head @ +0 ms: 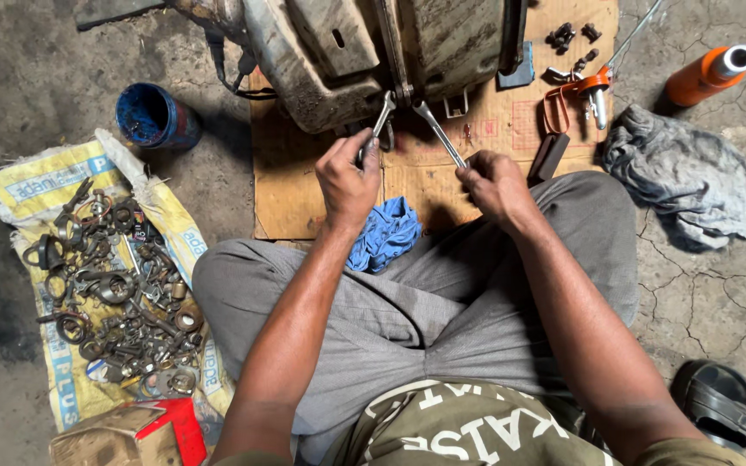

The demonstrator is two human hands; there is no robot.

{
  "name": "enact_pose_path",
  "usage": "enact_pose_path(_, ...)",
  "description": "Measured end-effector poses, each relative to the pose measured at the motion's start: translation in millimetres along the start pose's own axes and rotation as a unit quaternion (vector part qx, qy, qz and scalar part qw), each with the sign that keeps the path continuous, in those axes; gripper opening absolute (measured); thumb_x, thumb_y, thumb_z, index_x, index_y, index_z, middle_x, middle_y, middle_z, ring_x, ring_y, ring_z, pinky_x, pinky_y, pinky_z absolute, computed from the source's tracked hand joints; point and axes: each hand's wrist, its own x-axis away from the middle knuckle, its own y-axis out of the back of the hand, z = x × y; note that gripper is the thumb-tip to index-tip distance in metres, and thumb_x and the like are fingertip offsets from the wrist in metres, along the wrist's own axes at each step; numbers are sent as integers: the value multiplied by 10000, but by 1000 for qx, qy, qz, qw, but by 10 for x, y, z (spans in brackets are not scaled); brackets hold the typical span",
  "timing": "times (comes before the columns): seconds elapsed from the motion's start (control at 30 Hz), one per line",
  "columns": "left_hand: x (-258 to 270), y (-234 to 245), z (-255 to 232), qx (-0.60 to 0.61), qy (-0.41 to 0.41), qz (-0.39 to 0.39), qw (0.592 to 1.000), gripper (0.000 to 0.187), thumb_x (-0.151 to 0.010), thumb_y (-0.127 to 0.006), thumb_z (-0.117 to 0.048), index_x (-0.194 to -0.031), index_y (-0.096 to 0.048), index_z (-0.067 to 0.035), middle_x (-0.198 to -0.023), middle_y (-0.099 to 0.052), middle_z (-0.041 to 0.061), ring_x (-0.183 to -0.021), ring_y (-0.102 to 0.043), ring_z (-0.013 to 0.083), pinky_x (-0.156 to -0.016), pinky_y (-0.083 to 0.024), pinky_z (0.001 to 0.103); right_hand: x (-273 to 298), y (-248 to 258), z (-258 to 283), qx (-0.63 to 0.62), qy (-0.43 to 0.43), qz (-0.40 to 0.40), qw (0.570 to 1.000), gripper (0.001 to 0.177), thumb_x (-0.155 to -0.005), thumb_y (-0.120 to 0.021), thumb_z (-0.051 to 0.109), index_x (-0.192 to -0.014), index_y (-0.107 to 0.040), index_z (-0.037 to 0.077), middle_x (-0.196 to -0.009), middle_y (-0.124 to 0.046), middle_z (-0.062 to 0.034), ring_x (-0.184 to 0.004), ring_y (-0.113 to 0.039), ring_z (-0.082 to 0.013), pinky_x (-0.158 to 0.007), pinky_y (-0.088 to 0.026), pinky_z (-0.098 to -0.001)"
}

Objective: The person disassembles and cleans an engine component while sitting on the floor, handling small bolts and internal parts by hand and using a cloth to wipe down the metal surfaces.

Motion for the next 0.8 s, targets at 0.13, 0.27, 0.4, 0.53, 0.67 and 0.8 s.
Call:
enact_pose_path(0.13,50,-144,37,23,2,23,999,197,-947,-720,-38,-1135,-742,19,-954,-760,155,-826,-756,241,-676,-596,338,23,-45,-7,-100,53,30,993,342,-939,-534,35,-1266,-525,-68,-999,-768,-124,-812,-744,-172,-695,-594,-314)
enact_pose_path(0.27,96,-150,-8,46,-37,6,998,291,-922,-708,-7,-1210,-710,34,-1009,-755,161,-902,-753,239,-780,-610,358,9,-138,-58,-95,85,-3,992,478,-889,-500,-38,-1367,-509,-40,-996,-768,-137,-816,-726,-189,-712,-589,-336)
enact_pose_path(0.4,121,-204,-123,65,38,29,997,377,-894,-702,-12,-1268,-686,37,-939,-743,144,-819,-745,226,-742,-604,343,-23,-322,-190,-28,189,-84,978,406,-890,-512,-76,-1294,-551,-68,-986,-731,-188,-852,-734,-269,-759,-601,-378)
enact_pose_path(0.53,123,-234,-265,29,-25,-3,999,369,-880,-747,-35,-1240,-691,24,-979,-733,158,-883,-734,258,-802,-598,367,-100,-383,-219,94,229,-156,956,615,-844,-514,-114,-1454,-512,-28,-1023,-681,-248,-823,-694,-360,-709,-566,-456)
enact_pose_path(0.67,39,-149,-307,88,6,19,996,369,-897,-715,-35,-1259,-682,28,-987,-733,146,-885,-755,224,-796,-615,357,-129,-423,-206,142,222,-171,949,719,-835,-586,-87,-1530,-425,-1,-1083,-633,-270,-873,-649,-438,-746,-537,-527)
enact_pose_path(0.8,-80,-124,-297,117,48,8,992,301,-943,-741,-108,-1210,-698,24,-936,-754,149,-839,-776,209,-759,-621,341,-191,-492,-208,204,185,-129,953,966,-723,-589,-91,-1610,-235,60,-1256,-532,-308,-881,-625,-496,-736,-536,-555)
